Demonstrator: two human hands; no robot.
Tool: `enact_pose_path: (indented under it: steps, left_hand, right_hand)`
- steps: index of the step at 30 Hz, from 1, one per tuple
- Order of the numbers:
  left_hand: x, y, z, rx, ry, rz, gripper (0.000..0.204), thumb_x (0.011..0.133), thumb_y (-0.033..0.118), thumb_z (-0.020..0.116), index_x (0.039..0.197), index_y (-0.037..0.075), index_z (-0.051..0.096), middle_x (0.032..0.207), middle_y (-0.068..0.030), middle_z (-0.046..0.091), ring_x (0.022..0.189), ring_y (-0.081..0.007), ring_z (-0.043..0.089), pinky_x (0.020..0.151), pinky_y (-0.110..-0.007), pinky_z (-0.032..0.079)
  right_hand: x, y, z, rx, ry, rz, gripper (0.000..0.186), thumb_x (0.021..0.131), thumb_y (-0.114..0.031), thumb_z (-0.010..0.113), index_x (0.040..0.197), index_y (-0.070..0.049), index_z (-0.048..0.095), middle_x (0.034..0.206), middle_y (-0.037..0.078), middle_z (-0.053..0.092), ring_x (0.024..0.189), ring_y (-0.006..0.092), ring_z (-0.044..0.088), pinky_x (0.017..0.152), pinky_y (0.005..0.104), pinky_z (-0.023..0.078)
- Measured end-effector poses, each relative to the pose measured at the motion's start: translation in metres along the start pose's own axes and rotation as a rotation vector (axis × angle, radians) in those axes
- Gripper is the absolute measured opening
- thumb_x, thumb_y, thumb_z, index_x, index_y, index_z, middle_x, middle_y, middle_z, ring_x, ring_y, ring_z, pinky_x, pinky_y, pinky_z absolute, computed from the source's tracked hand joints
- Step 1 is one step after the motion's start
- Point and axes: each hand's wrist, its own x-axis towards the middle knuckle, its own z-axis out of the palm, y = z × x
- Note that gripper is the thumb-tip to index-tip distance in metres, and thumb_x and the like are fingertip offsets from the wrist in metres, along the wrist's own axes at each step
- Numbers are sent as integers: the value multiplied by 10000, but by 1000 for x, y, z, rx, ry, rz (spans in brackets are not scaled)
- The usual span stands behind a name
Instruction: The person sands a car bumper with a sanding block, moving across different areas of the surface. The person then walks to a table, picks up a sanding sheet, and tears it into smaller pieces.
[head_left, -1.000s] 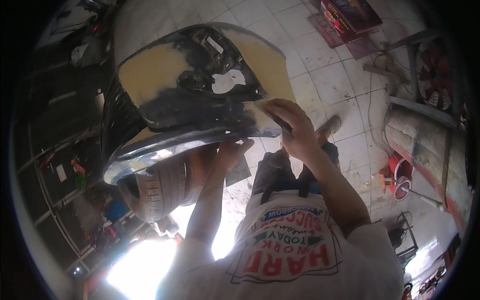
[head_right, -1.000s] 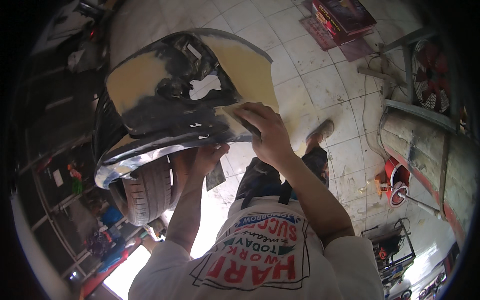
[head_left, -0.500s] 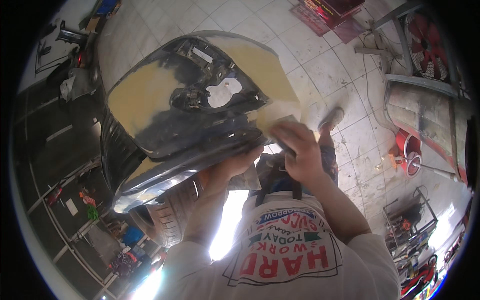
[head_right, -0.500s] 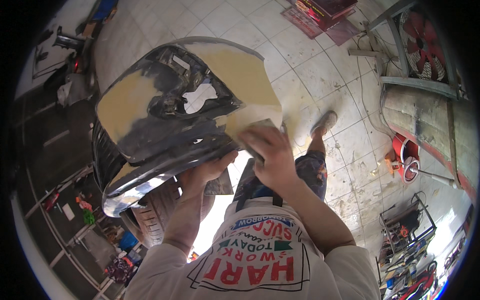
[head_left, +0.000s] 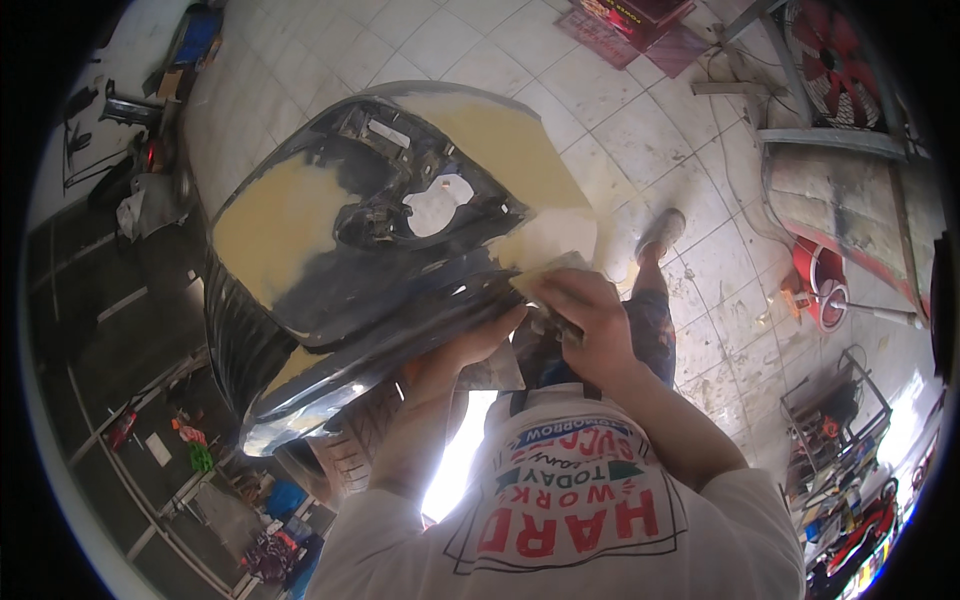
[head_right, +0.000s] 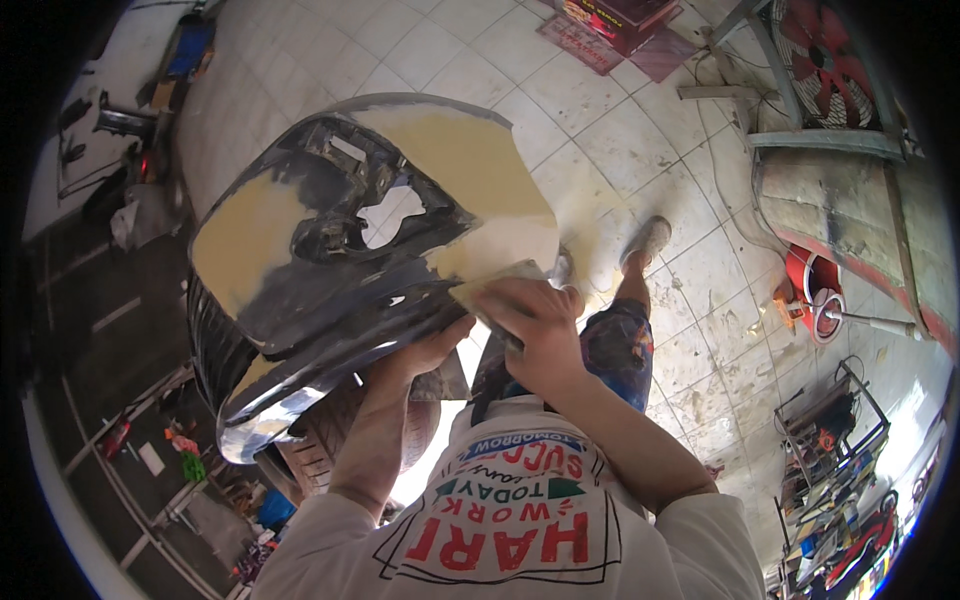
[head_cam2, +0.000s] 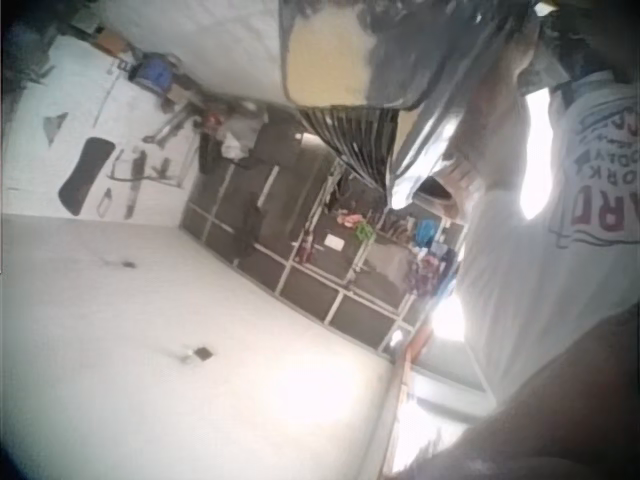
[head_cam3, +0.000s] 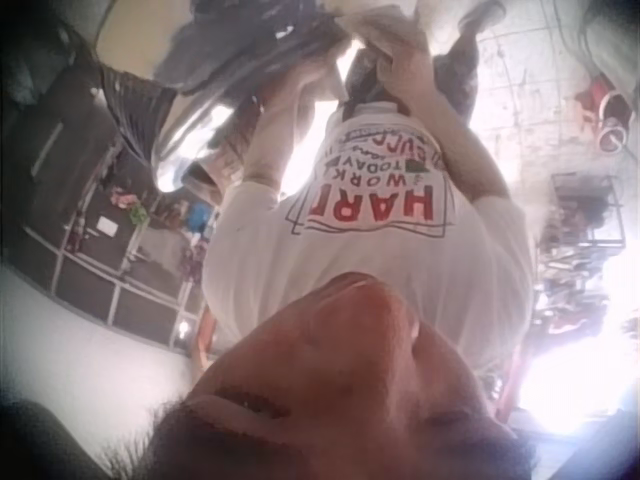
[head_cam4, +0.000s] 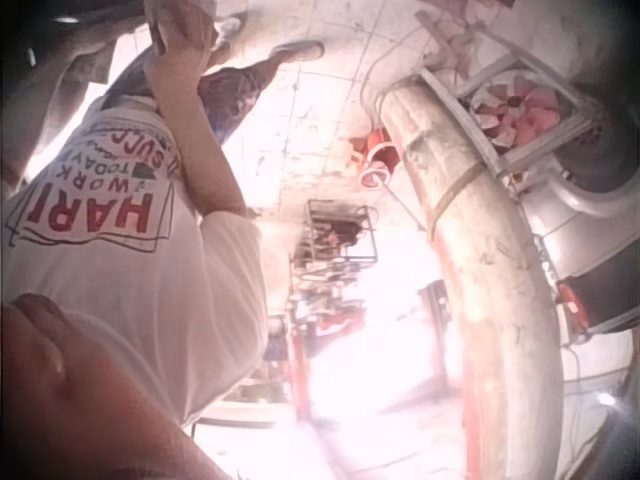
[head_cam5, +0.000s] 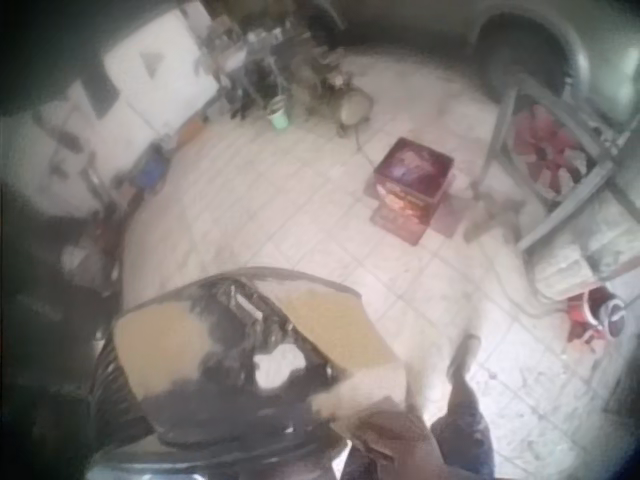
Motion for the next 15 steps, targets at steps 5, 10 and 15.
enact_pose_path:
  steps: [5, 10, 15]
  left_hand:
    - [-1, -17, 9, -160, -17, -42, 436, 912, 198, 778, 1301, 55, 642, 1245, -113, 690, 1182, -232, 625, 995, -358, 500]
    - [3, -16, 5, -76, -245, -301, 493, 1036, 423, 560, 1440, 141, 558, 1480, -92, 562, 1398, -234, 470, 1166, -373, 365]
    - [2, -24, 7, -133, -216, -181, 528, 1031, 442, 552, 1464, 140, 529, 1490, -81, 560, 1383, -250, 495, 1166, -379, 364]
  right_hand:
    - [4, 1, 10, 42, 85, -29, 627, 616, 15, 720, 1214, -170, 737, 1224, 43, 667, 1143, 300, 618, 973, 455, 460]
    - [-5, -3, 14, 0, 84, -95, 599, 631, 0, 727, 1211, -152, 739, 1226, 53, 666, 1115, 305, 620, 961, 452, 467]
    - [-2, -10, 10, 94, 153, -34, 487, 712, 53, 731, 1176, -94, 753, 1176, 77, 681, 1082, 325, 625, 920, 449, 480]
